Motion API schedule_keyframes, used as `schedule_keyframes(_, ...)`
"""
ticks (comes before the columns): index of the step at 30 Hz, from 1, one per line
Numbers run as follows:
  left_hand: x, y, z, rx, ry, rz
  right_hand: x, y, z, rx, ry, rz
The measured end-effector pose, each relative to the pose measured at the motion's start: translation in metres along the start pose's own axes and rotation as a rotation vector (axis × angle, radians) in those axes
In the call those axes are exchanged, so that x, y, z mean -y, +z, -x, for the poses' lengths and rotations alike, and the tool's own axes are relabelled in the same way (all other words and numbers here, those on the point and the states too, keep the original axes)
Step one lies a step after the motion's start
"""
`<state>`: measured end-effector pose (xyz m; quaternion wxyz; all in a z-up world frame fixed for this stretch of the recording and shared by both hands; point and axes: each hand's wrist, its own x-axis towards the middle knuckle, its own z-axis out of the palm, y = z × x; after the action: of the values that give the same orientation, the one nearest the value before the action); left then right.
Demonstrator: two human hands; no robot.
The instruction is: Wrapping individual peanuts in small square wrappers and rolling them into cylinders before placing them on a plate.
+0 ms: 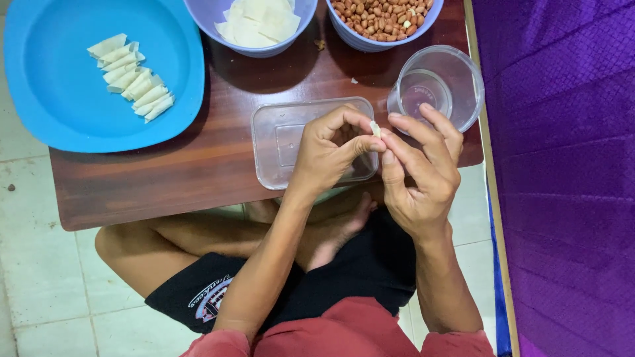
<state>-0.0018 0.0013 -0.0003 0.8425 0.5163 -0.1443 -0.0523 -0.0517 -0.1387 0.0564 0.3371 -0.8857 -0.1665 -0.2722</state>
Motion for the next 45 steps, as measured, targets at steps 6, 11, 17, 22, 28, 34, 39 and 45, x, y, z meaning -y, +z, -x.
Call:
schedule_keyframes(6, 0.0, 0.0, 0.001, 0.001, 0.045, 0.056, 0.004, 0.001, 0.001, -0.024, -0.022, 0.019)
schedule_keyframes(11, 0.001, -0.002, 0.002, 0.011, 0.05, 0.058, 0.002, 0.002, 0.003, -0.035, -0.009, -0.008)
schedule_keyframes(17, 0.017, 0.0, -0.003, -0.037, 0.183, 0.081, -0.013, 0.007, 0.0, -0.141, -0.099, -0.123)
schedule_keyframes(22, 0.018, 0.003, -0.003, -0.024, 0.187, 0.074, -0.01, 0.006, -0.003, -0.101, -0.095, -0.173)
schedule_keyframes(28, 0.02, 0.002, -0.005, -0.026, 0.181, 0.087, -0.012, 0.006, -0.001, -0.082, -0.09, -0.193)
schedule_keyframes(34, 0.021, -0.001, -0.005, 0.016, 0.149, 0.129, -0.015, -0.001, -0.002, -0.045, -0.119, -0.194)
schedule_keyframes(39, 0.02, -0.001, -0.006, 0.14, 0.178, 0.173, -0.019, -0.007, 0.001, 0.078, 0.012, -0.513)
schedule_keyframes(45, 0.013, 0.001, -0.004, 0.104, 0.18, 0.096, -0.024, -0.01, 0.004, 0.075, 0.047, -0.51)
